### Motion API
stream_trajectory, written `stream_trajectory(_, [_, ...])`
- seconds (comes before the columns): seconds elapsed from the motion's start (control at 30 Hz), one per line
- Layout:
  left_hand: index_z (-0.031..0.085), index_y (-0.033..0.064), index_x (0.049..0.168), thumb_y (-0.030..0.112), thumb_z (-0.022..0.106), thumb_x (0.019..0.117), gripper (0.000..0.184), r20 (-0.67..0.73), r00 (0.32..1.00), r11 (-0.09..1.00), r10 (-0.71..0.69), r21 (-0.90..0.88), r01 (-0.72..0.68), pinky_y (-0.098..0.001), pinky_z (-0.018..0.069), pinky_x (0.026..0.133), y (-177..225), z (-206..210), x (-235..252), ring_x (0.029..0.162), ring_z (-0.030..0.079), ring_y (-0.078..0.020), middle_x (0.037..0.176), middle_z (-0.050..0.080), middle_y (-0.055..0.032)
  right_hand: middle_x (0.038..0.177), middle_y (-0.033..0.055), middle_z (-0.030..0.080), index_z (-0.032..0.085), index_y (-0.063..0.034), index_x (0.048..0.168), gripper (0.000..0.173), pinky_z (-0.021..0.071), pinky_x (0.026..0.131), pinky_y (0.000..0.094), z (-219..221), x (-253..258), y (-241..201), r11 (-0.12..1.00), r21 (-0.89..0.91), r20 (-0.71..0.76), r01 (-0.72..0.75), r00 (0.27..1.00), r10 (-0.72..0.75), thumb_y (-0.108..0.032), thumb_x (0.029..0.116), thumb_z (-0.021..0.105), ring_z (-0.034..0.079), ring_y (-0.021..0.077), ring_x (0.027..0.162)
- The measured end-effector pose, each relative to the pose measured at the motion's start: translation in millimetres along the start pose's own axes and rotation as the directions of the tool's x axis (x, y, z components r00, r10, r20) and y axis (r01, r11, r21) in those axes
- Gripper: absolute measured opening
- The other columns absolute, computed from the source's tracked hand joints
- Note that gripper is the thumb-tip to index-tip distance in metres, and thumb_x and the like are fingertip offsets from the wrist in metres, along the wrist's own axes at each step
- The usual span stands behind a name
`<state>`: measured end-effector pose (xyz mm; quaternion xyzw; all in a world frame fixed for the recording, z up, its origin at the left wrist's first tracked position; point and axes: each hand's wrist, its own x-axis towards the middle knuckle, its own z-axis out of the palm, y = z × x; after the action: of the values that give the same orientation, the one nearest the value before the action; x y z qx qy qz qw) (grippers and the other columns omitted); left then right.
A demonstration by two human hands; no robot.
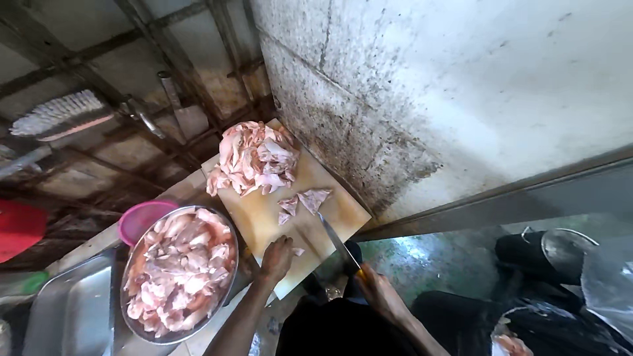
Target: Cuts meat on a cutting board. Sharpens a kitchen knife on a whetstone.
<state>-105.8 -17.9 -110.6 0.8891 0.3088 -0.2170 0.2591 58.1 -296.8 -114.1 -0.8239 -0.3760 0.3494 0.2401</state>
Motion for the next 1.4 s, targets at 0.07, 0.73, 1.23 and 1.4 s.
stream_trajectory(0.07, [0.066,0.0022,0.125,0.029,0.053,0.105,0.036,-0.048,0.994,0.946,-0.094,-0.316,0.074,-0.0442,0.0514,0.105,-2.0,5.6,-3.6,0.115,0.066,-0.0274,0.122,0.067,-0.0154,0.081,0.0126,0.068,0.06,-0.0078,0.125,0.035,0.0582,0.071,0.0499,0.7,0.7,-3.7,1.0,0.0,0.018,0.003,1.0,-0.003,-0.035,0.1032,0.054,0.07,0.0297,0.074])
stream_trajectory(0.73, [0.069,-0.0009,0.111,0.013,0.07,0.0942,0.022,-0.514,0.726,0.783,-0.456,-0.62,0.053,-0.0333,0.0613,0.086,17.7,60.4,-21.3,0.091,0.071,-0.018,0.104,0.068,-0.0138,0.096,0.018,0.07,0.056,-0.0103,0.132,0.041,0.0572,0.081,0.0561,30.3,24.1,-58.5,0.992,-0.122,0.339,-0.037,0.938,0.077,-0.039,0.1042,0.049,0.072,0.037,0.092])
stream_trajectory(1.23, [0.073,0.0025,0.099,0.011,0.075,0.0897,0.013,-0.625,0.67,0.837,-0.402,-0.547,-0.008,-0.0257,0.0624,0.074,17.5,74.2,-9.1,0.079,0.069,-0.0109,0.1,0.066,-0.0103,0.102,0.0205,0.07,0.049,-0.0102,0.138,0.043,0.0575,0.082,0.0577,38.4,35.3,-65.6,0.986,-0.156,0.428,-0.049,0.897,0.112,-0.038,0.1066,0.044,0.072,0.0397,0.096])
stream_trajectory(1.4, [0.074,0.0022,0.1,0.012,0.069,0.0925,0.013,-0.606,0.694,0.87,-0.389,-0.489,0.06,-0.0291,0.062,0.076,18.5,66.9,-6.4,0.078,0.07,-0.0135,0.097,0.069,-0.0104,0.107,0.0219,0.07,0.046,-0.0096,0.142,0.044,0.057,0.087,0.058,42.9,38.8,-85.0,0.97,-0.228,0.429,-0.087,0.885,0.18,-0.037,0.1084,0.042,0.071,0.0414,0.102])
